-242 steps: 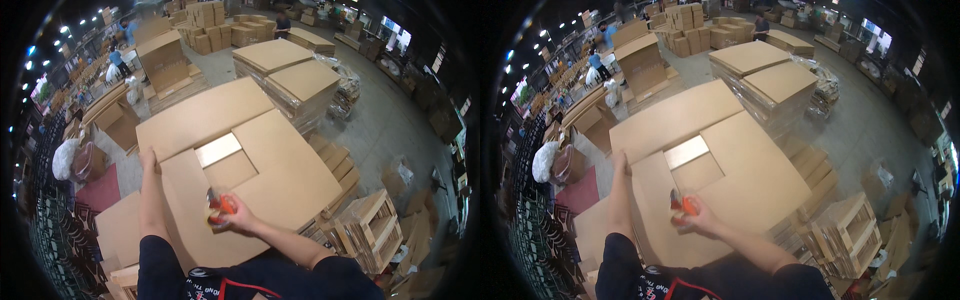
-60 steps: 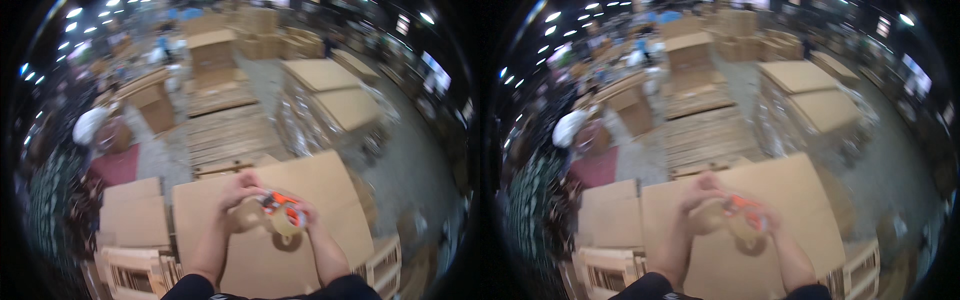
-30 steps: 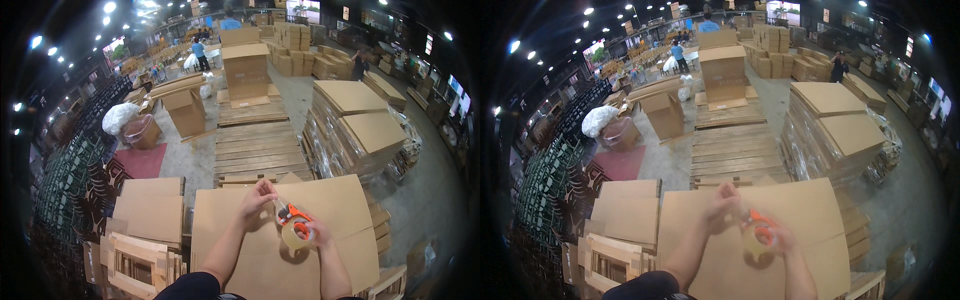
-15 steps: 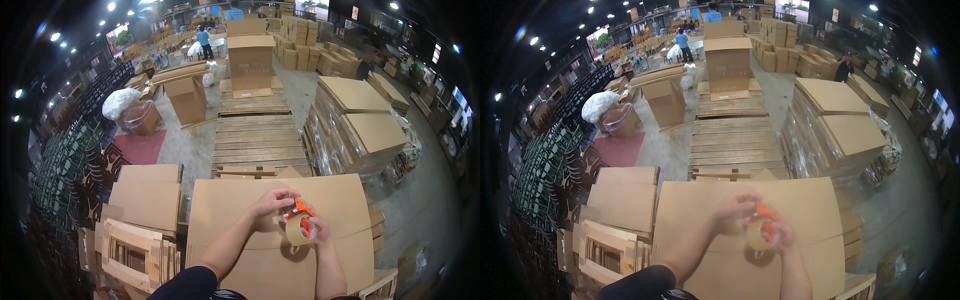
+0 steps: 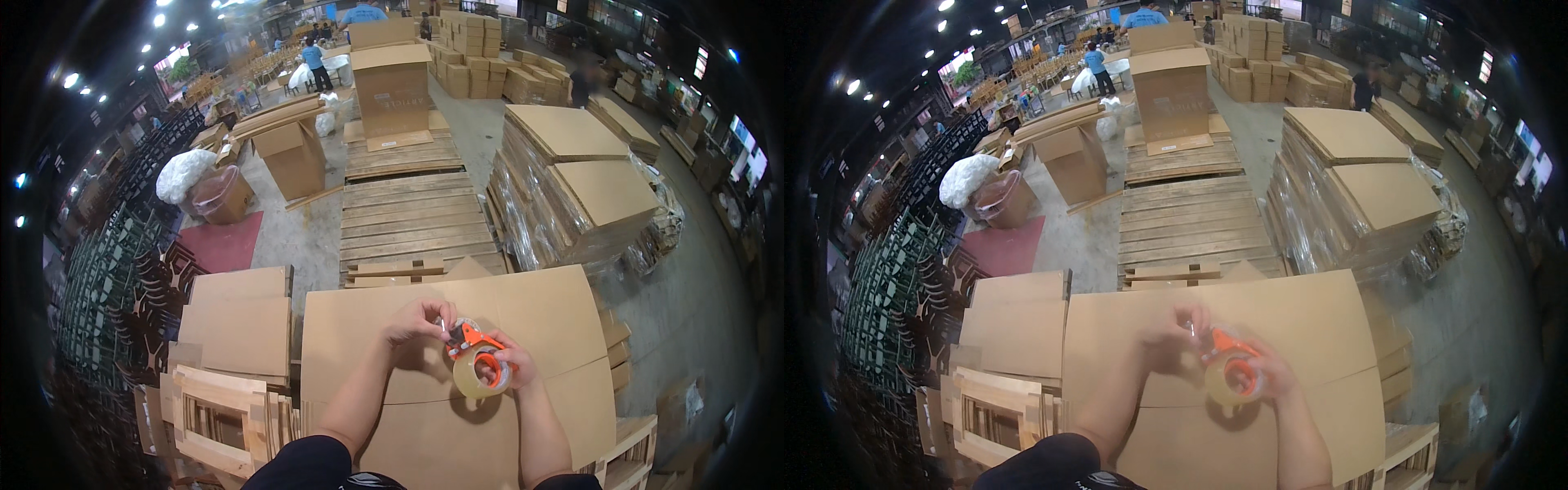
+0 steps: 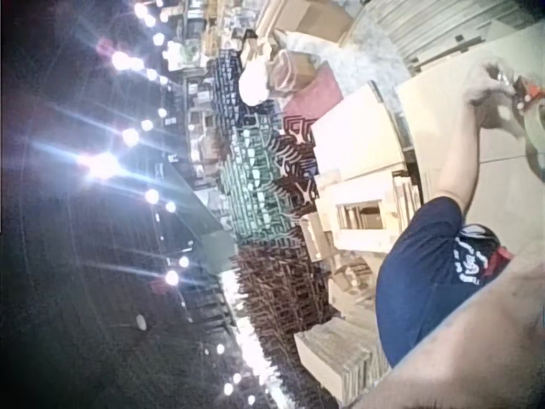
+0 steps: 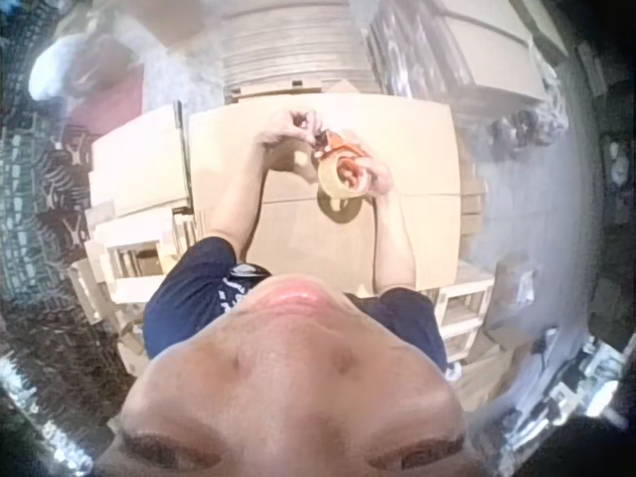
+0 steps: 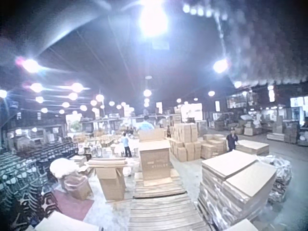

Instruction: The person uses a handheld tape dispenser to seal cardboard boxes in a warehouse. They apply tape to the seams of open boxes and then to the top flaps of closed boxes, working on multiple units.

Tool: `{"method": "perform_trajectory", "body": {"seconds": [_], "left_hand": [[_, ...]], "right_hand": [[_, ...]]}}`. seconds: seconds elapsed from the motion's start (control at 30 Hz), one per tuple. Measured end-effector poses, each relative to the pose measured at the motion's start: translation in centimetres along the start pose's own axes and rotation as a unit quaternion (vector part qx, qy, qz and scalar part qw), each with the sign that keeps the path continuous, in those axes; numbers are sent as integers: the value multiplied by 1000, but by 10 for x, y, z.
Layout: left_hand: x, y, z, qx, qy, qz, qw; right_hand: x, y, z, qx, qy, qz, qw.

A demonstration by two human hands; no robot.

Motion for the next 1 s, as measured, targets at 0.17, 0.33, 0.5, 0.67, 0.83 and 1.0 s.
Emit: {"method": "perform_trajectory", "body": {"seconds": [0.17,0.33,0.5,0.67,0.83,1.0], "left_hand": [[5,-7,8,29,4,61,998],[1,-11,14,43,-33,44,998],[9,-14,17,90,-100,-26,991],[29,-15,29,-45,-48,-33,997],[26,-5,23,-87,-23,-17,996],[10,-8,4,-70,-7,26,997]], "right_hand": [[2,-5,-5,-28,-24,47,998],[29,-13,-17,-50,-35,-9,998],[8,-23,-5,-98,-7,48,994],[-2,-18,-6,-49,37,-6,998],[-5,-20,3,-57,82,27,995],[-19,-18,4,-51,52,32,997]]}}
Point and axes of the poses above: each hand's wrist, its own y-axis towards the middle knuckle, its own x-axis out of the back of the hand, z = x × y, the point moved 4 cm from there along y, towards the middle knuckle, and after that the axes turned 12 degrees about -z, right-handed, at the moved point
